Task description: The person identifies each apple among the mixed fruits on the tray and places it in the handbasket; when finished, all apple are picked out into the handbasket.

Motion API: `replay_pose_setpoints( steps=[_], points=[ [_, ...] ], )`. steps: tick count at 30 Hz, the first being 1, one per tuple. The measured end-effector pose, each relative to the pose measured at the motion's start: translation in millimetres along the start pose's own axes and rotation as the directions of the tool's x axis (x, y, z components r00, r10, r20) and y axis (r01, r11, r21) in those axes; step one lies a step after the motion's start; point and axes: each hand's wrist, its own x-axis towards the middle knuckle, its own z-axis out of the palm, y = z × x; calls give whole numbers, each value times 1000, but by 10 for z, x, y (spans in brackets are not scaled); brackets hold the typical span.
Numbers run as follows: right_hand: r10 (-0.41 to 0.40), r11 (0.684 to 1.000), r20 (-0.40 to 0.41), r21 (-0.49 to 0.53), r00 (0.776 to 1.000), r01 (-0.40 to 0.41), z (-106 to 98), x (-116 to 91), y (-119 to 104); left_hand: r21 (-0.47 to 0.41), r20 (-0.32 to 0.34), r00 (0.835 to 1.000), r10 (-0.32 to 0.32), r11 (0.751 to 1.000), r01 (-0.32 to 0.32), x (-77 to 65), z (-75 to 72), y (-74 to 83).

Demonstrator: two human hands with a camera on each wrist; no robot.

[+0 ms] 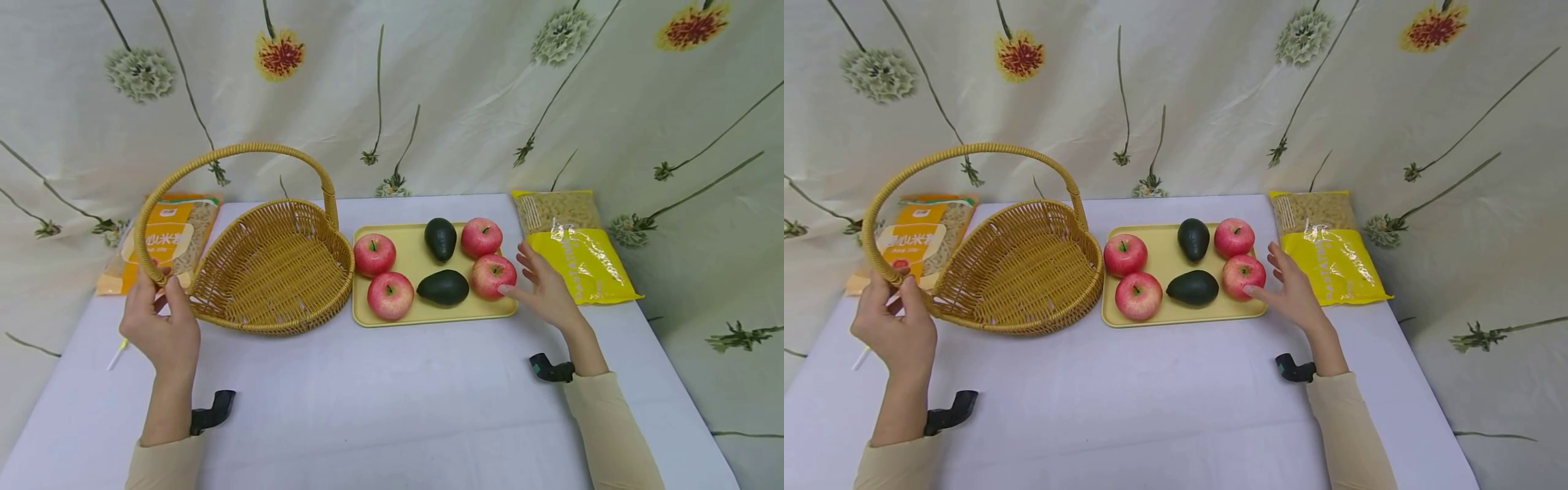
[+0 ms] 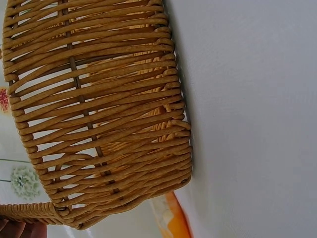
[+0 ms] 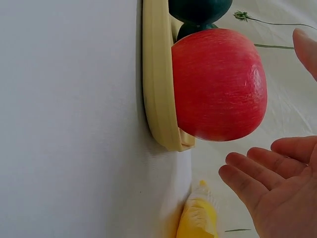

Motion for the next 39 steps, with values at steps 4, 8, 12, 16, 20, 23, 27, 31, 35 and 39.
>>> replay_pose_setpoints(
  steps=[4, 8, 12, 16, 20, 23, 27, 31, 35, 39],
  points=[
    [-3, 1000, 10, -4, 1000, 3, 14, 6, 16, -1, -5, 1000, -7, 1000, 7, -2, 2, -2],
    [1, 1000, 25, -14, 1000, -1, 31, 9, 20, 15, -1, 1000, -5, 1000, 5, -3, -1, 3],
    [13, 1000, 40, -16, 999, -12, 49, 8, 13, 22, -5, 1000, -18, 1000, 18, -4, -3, 20],
    [29, 999, 49, -21, 998, -28, 69, 10, 4, 23, -6, 1000, -22, 999, 22, -6, -9, 30],
    [39, 999, 54, -24, 998, -38, 90, 10, -4, 30, 3, 1000, -3, 1000, 3, -1, -9, 20],
    [38, 999, 59, -22, 998, -36, 100, 5, -4, 28, 0, 1000, -10, 1000, 10, 1, -2, 14],
    [29, 999, 68, -29, 997, -27, 122, 9, 16, 28, 3, 1000, -11, 1000, 11, -4, -1, 11],
    [25, 999, 71, -42, 997, -22, 149, 16, 39, 26, 7, 1000, 1, 1000, -1, -3, -6, 12],
    [22, 999, 63, -51, 998, -18, 165, 13, 41, 22, -4, 1000, -19, 1000, 19, -4, 1, 17],
    [10, 998, 52, -56, 999, -8, 178, 12, 45, 23, -3, 1000, -15, 1000, 15, -6, 4, 11]
  ],
)
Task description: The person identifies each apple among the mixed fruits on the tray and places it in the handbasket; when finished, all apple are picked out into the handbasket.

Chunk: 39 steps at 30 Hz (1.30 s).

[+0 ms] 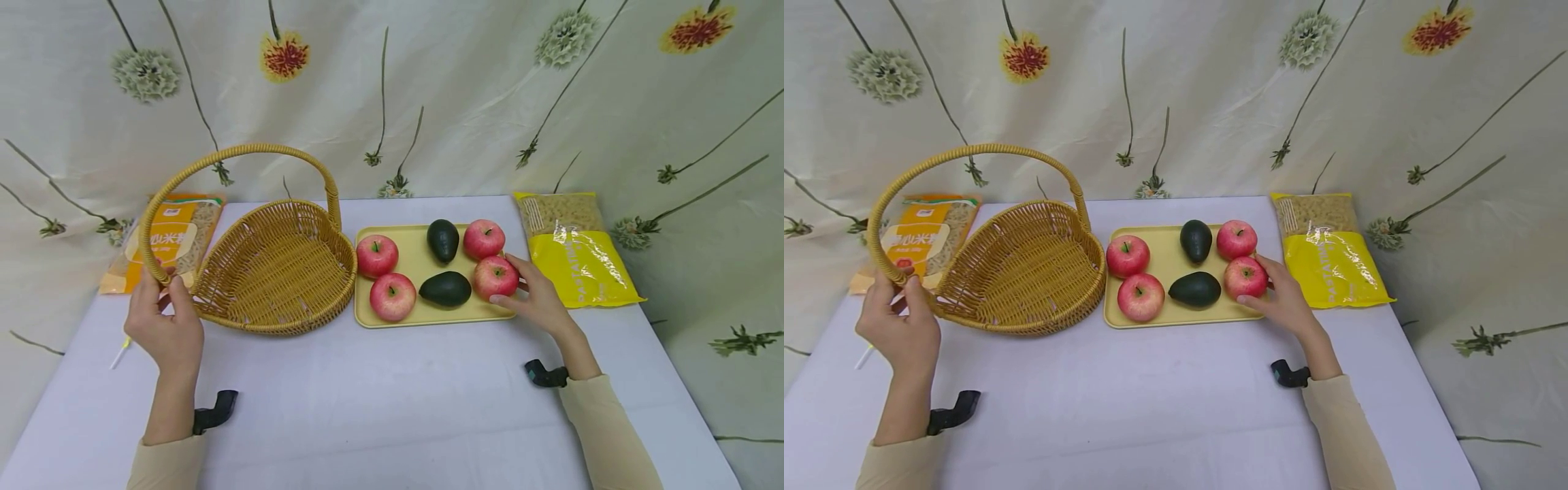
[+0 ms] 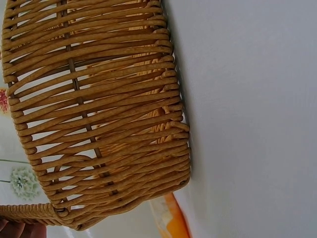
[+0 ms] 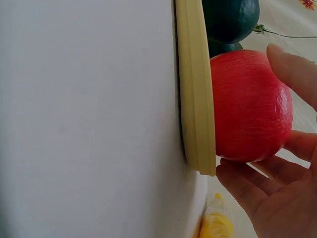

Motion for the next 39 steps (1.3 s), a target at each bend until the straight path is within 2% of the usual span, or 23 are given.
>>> replay_pose_setpoints(
  steps=[9, 31, 39],
  points=[
    [10, 1000, -17, -20, 1000, -10, 19, 7, -19, -9, 13, 999, 43, 999, -43, -4, -18, -2],
    [25, 1000, -55, -2, 998, -25, 60, 18, -5, -17, 16, 1000, 23, 1000, -23, 6, -13, -12],
    [34, 999, -78, 2, 996, -34, 59, 7, -16, -26, -10, 1000, -26, 999, 26, -5, 11, 32]
  ],
)
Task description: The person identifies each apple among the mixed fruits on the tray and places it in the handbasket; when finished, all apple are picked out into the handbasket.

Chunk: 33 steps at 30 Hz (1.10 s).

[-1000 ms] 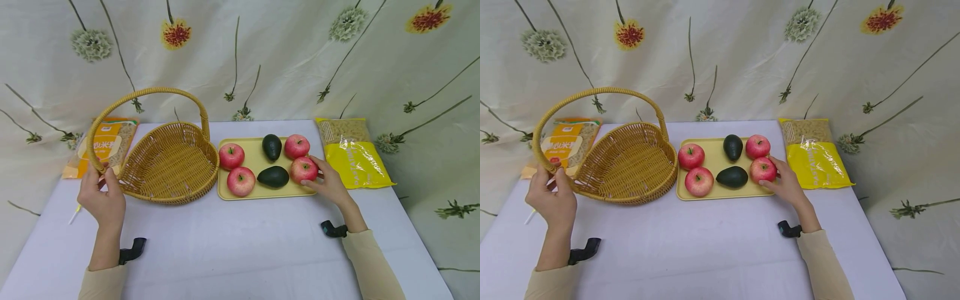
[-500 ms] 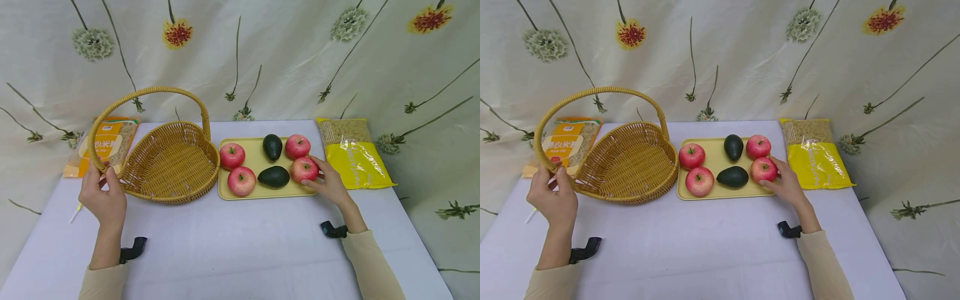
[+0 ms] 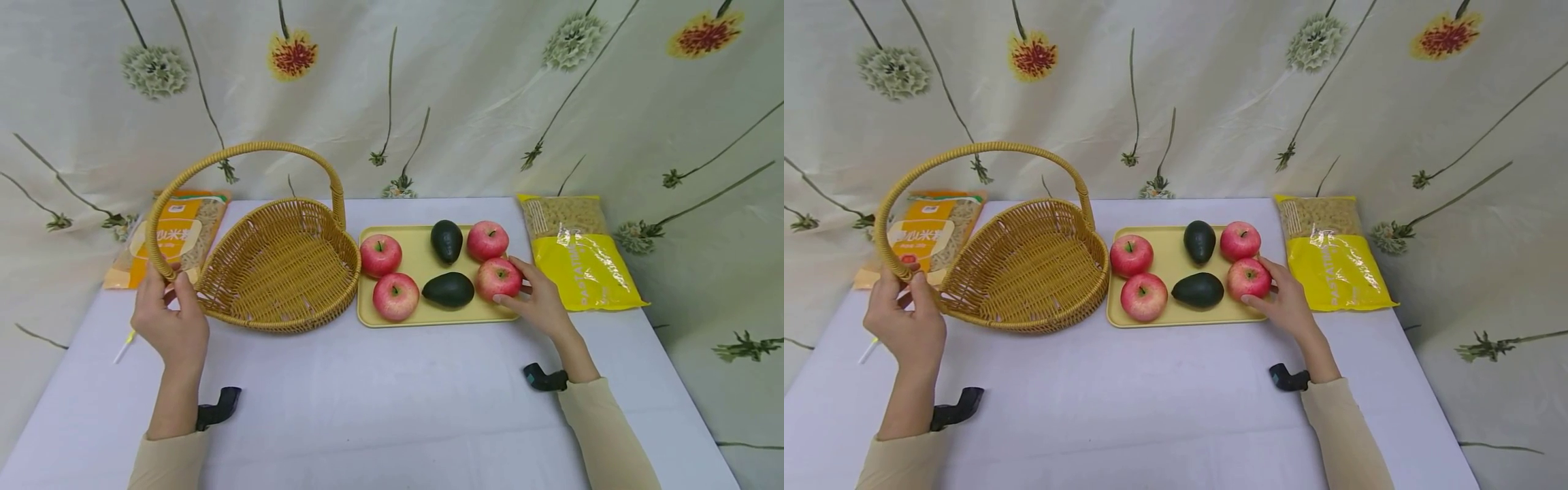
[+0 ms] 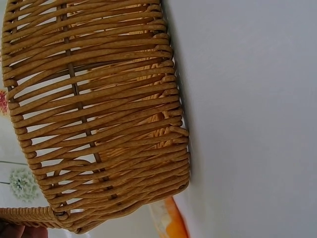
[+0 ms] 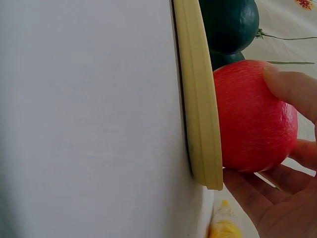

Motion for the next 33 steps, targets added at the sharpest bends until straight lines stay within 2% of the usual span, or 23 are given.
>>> replay_pose_setpoints(
  steps=[15, 20, 26, 33],
  points=[
    [-46, 999, -47, -12, 998, 45, -108, -49, -98, 4, -7, 1000, -3, 1000, 3, -2, 20, 16],
    [-86, 996, -78, -15, 993, 85, -157, -76, -168, 13, -7, 1000, 0, 1000, 0, 1, 24, 9],
    [-140, 988, -108, 44, 984, 146, -200, -76, -277, 18, -3, 1000, -7, 1000, 7, 4, 24, -28],
    [-221, 972, -122, 56, 968, 229, -227, -57, -475, 7, 7, 1000, -3, 1000, 3, -1, 17, -10]
  ],
)
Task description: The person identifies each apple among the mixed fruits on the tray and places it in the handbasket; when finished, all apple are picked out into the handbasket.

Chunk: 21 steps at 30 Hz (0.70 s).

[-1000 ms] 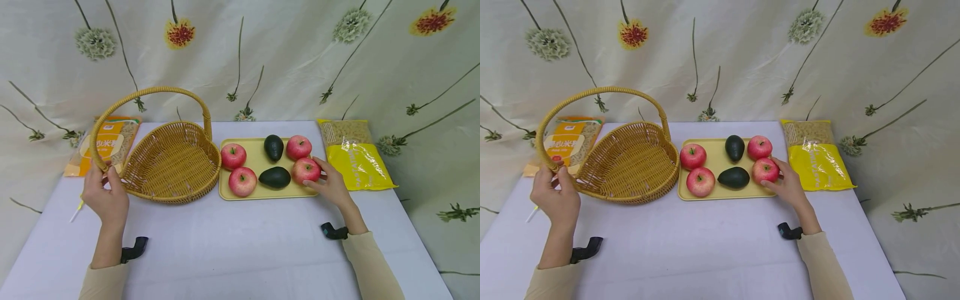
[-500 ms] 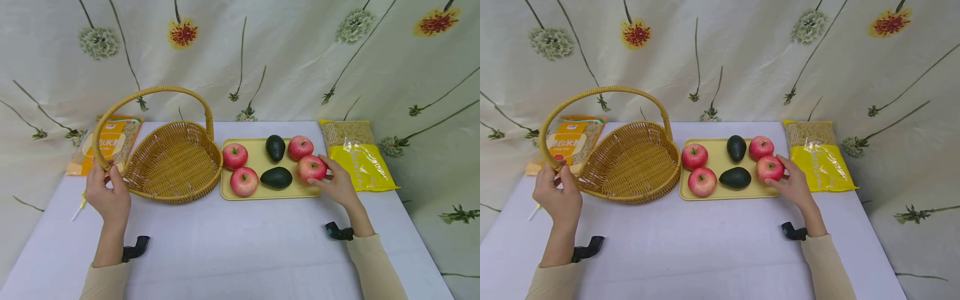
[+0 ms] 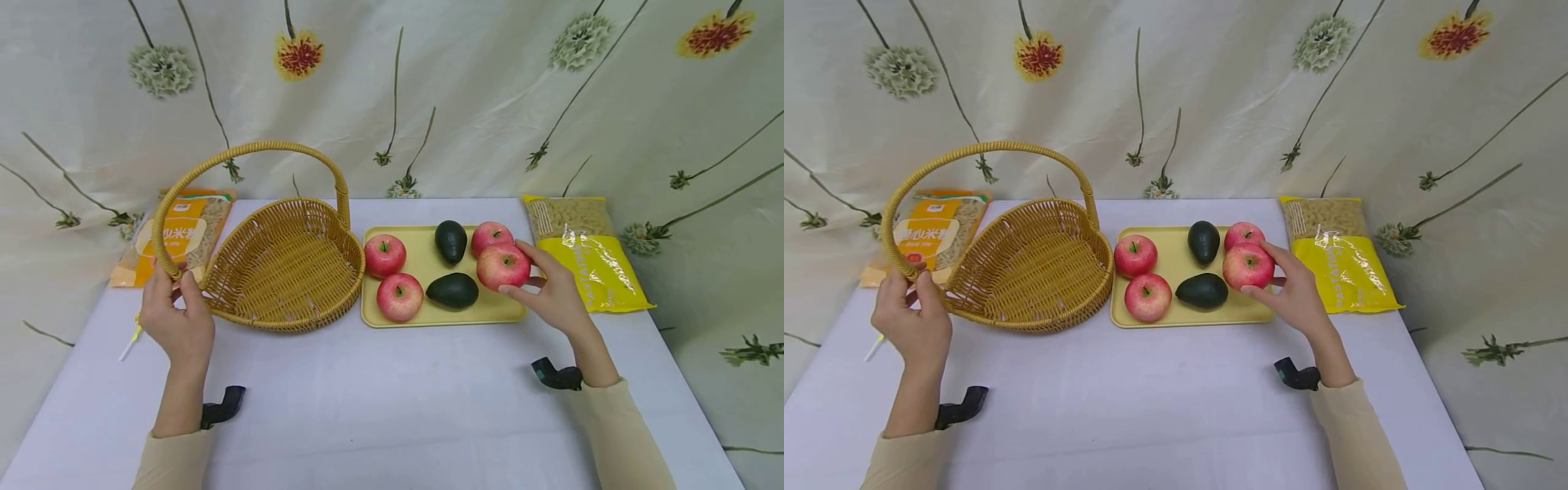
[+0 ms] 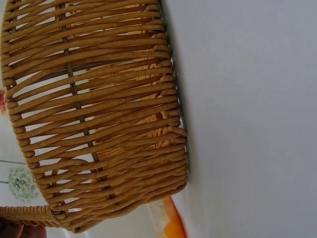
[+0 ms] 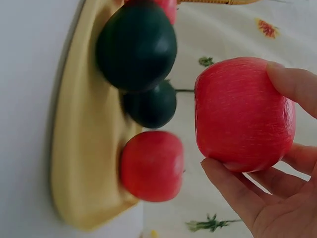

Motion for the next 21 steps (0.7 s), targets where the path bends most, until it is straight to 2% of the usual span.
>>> replay_pose_setpoints(
  steps=[11, 21],
  points=[
    [-123, 988, 32, 98, 992, 119, 182, 201, -435, -18, 7, 1000, -1, 1000, 2, 3, -25, 16],
    [-183, 971, 84, 174, 979, 167, 524, 458, -822, -27, 8, 1000, 7, 1000, -6, 2, -32, 20]
  ],
)
